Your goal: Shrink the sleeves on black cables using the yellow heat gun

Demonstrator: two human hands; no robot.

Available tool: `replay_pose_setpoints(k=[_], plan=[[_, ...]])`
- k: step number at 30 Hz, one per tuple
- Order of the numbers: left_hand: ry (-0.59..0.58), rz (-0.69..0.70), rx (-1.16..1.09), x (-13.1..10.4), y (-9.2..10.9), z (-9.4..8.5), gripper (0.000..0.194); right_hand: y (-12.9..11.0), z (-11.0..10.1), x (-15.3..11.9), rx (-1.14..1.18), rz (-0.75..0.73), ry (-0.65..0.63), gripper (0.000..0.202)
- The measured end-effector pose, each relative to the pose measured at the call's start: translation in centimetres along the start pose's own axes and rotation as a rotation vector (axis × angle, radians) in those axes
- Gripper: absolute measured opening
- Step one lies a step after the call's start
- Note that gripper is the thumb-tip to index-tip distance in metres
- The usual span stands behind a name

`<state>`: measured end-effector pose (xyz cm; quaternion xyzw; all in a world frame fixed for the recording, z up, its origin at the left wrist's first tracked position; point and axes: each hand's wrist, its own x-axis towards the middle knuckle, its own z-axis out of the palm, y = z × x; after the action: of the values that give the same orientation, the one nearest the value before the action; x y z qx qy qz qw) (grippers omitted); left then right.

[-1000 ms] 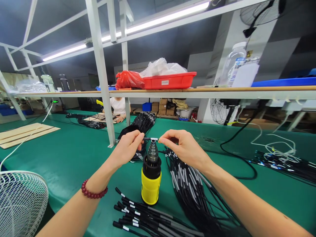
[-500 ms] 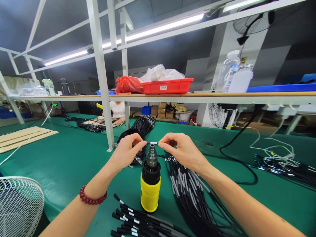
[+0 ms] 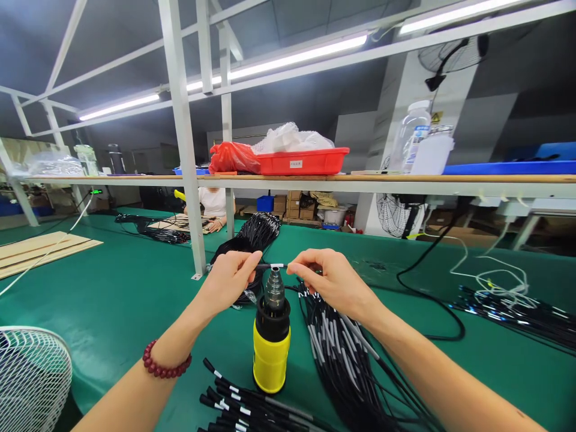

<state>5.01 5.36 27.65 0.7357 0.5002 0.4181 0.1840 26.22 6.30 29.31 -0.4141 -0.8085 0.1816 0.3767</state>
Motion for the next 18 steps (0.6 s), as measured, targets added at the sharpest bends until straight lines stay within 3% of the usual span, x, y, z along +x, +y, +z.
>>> replay_pose_setpoints(k=[10,18], plan=[[0.077,0.006,-0.106,0.06,-0.10,0.07,0.032,0.50,0.54,0.23,-0.027,-0.091,0.116,0.017],[-0.004,-0.001,-0.022,0.19,0.05,-0.04,0.050,0.30,0.36,0.04,-0.046,-0.085,0.089,0.024]])
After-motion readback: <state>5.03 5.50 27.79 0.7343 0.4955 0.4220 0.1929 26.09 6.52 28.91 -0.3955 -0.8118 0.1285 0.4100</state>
